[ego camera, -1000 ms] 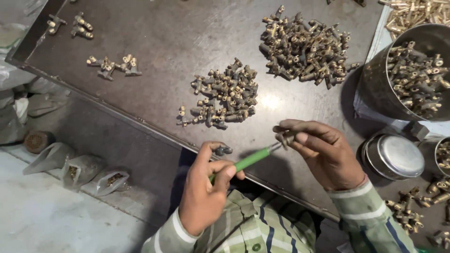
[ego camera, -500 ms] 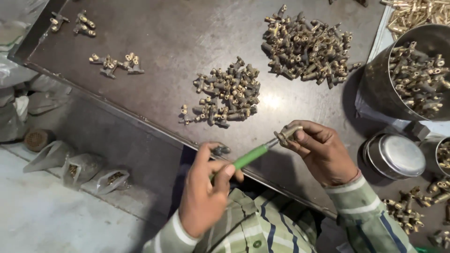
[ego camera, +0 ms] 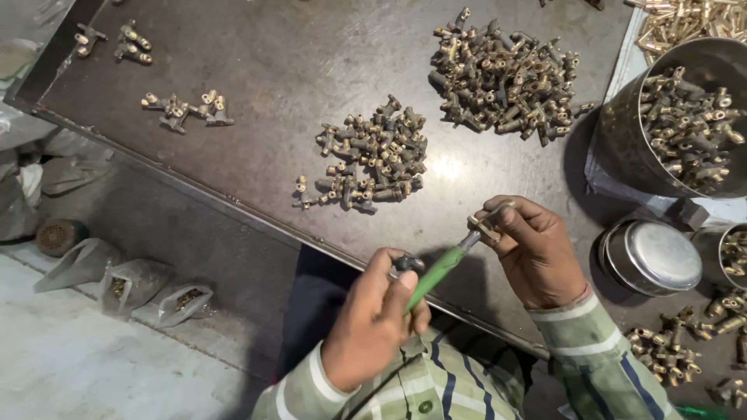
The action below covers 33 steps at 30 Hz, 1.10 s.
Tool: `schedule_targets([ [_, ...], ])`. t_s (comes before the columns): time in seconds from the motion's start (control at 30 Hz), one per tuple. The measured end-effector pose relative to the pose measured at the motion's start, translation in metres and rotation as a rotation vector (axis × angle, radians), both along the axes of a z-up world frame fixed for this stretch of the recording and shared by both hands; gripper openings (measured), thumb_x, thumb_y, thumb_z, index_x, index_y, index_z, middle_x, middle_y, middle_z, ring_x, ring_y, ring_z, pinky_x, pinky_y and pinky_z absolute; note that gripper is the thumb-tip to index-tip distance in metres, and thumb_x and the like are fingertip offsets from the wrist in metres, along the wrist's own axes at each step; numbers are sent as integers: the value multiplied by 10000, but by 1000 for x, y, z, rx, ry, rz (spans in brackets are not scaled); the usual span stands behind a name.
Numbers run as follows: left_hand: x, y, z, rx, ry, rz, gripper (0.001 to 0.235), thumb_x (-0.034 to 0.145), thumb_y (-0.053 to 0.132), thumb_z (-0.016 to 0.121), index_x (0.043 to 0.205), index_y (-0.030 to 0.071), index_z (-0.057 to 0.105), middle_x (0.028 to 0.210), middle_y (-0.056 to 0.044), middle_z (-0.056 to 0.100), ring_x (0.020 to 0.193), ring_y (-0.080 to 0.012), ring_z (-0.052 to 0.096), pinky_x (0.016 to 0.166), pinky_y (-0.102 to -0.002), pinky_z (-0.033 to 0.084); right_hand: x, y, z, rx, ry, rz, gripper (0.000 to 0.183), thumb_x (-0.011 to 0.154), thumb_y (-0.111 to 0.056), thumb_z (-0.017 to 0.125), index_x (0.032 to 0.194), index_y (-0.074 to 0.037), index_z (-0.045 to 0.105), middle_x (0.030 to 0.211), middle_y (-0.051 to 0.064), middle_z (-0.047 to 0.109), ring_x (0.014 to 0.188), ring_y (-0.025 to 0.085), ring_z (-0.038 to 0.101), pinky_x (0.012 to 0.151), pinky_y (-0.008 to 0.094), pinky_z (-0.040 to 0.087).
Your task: Scraping and cleaning small metal fittings using a hand tool.
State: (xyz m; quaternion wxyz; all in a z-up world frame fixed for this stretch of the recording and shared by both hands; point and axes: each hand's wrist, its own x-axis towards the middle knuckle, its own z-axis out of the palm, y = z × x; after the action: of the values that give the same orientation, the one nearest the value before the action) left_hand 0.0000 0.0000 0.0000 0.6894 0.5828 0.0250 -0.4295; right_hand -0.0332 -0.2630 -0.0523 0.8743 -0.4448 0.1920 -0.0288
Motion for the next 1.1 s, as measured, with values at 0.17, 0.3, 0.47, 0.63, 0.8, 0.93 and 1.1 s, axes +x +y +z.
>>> schedule_targets([
  [0.17, 7, -9, 42, 406, -1051, -11, 315, 1018, 102, 577, 1297, 24, 456, 814, -127, 733, 703, -266, 680, 620, -379, 501, 0, 2, 10, -112, 54, -8, 186, 991, -106, 681, 1096, 46, 702, 1070, 130, 726, 1008, 224, 714, 929, 377, 584],
  [0.3, 13, -5, 41, 244, -470, -50, 335, 955, 106, 580, 1262, 4, 491, 744, -75, 744, 579, -162, 664, 541, -346, 509, -3, -3, 12, -170, 84, -23, 195, 1026, -86, 668, 1128, 73, 714, 1070, 163, 723, 978, 236, 699, 904, 395, 559],
  [0.47, 14, 2, 42, 166, -492, -33, 341, 991, 115, 570, 1288, -20, 470, 724, -83, 755, 597, -175, 649, 595, -327, 506, 6, 0, 35, -95, -37, -89, 179, 1069, -113, 627, 1142, 40, 685, 1124, 160, 701, 1077, 264, 684, 1015, 406, 546],
  [0.63, 17, 4, 46, 221, -636, -27, 354, 977, 105, 575, 1290, -20, 466, 728, -73, 761, 615, -212, 717, 616, -321, 532, 20, 33, 76, -24, 69, 99, 214, 917, -56, 630, 1114, 5, 685, 1175, 158, 736, 1090, 283, 690, 987, 416, 536],
  [0.8, 15, 8, 65, 409, -1328, 156, 280, 946, 95, 617, 1204, 62, 512, 830, -155, 712, 725, -328, 696, 656, -374, 510, 23, 26, 77, -34, 14, 129, 262, 997, -144, 577, 1142, 27, 714, 1120, 185, 760, 1083, 263, 710, 986, 423, 563],
  [0.93, 18, 14, 45, 452, -1494, 162, 233, 1016, 45, 615, 1208, 88, 491, 912, -134, 716, 745, -326, 684, 688, -395, 510, 5, -1, 32, -151, 161, 167, 196, 1048, -48, 640, 1158, 94, 717, 1029, 164, 721, 938, 242, 660, 872, 391, 532],
  [1.1, 12, 18, 5, -258, 11, -32, 271, 1062, 119, 532, 1316, 35, 491, 746, -97, 647, 499, -36, 377, 469, -234, 311, 1, -6, 42, -368, -37, 202, 213, 978, -62, 668, 1141, 72, 695, 1077, 151, 741, 994, 208, 690, 928, 346, 553],
])
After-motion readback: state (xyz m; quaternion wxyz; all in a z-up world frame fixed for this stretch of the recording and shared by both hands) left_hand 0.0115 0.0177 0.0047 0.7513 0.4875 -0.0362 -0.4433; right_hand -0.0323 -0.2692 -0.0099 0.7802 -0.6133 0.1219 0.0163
